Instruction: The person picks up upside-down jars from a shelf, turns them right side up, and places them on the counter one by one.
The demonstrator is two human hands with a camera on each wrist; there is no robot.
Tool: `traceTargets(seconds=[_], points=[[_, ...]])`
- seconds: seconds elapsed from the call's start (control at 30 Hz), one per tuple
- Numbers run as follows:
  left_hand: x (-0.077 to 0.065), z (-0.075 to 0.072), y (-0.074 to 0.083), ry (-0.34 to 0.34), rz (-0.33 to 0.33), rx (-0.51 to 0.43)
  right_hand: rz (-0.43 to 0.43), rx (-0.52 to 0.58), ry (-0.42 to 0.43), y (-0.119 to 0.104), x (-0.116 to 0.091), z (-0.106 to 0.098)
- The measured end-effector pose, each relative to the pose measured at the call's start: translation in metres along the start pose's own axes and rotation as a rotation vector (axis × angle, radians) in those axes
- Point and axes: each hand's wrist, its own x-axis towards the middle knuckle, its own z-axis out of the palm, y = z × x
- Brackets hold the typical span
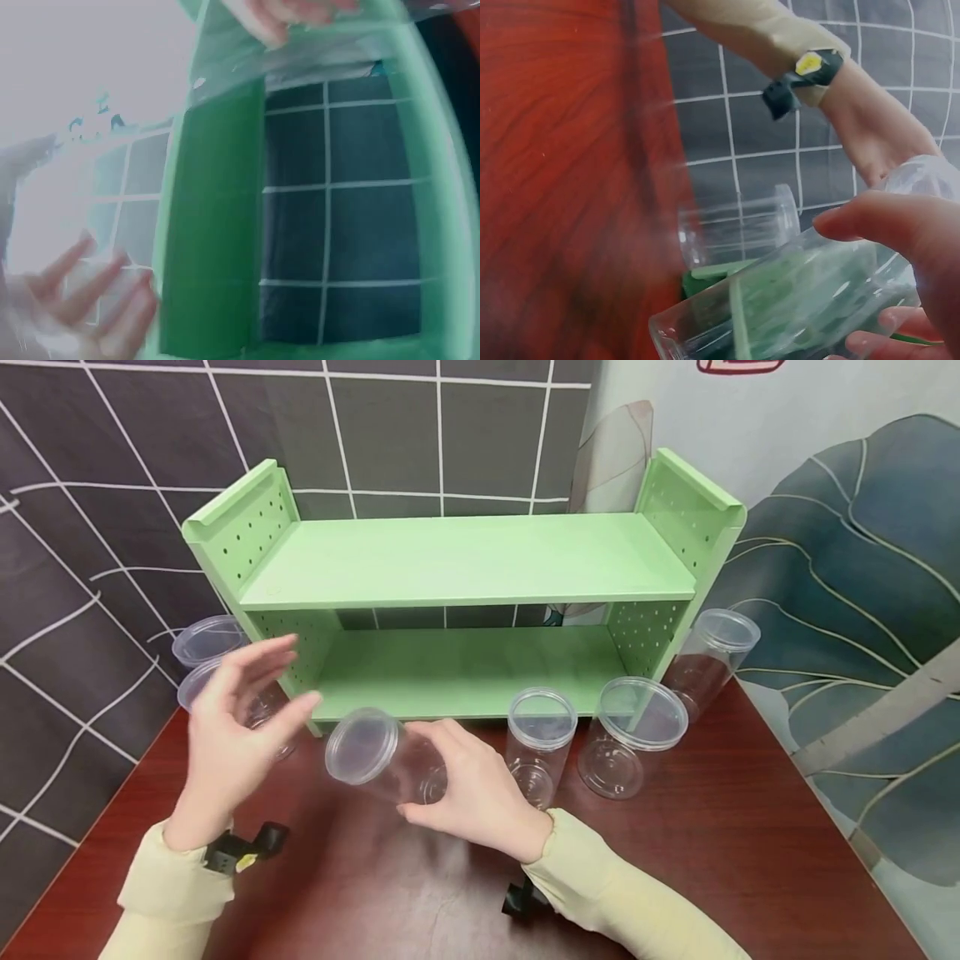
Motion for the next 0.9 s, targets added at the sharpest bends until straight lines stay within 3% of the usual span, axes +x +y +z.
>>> traceTargets(seconds=[0.13, 0.3, 0.4, 0.63, 0.77, 0.9], points=[[0.017, -0.011, -0.004, 0.235, -0.138, 0.009, 0.038, 0.058, 0.0, 0.005, -0.002, 0.004], [0.042, -0.022, -0.012, 0.41, -0.161, 0.004, 0.081, 0.162, 0.002, 0.01, -0.002, 0.012], [0.056, -0.024, -0.017, 0.446, -0.182, 0.035, 0.112, 0.227, -0.009, 0.013, 0.001, 0.017], [0.075, -0.017, -0.023, 0.417, -0.21, -0.019, 0.196, 0.454, -0.048, 0.018, 0.011, 0.031], [0.077, -0.015, -0.025, 0.459, -0.231, -0.032, 0.214, 0.474, -0.059, 0.019, 0.017, 0.036], [0.078, -0.013, -0.028, 0.508, -0.196, 0.002, 0.212, 0.465, -0.066, 0.019, 0.022, 0.04]])
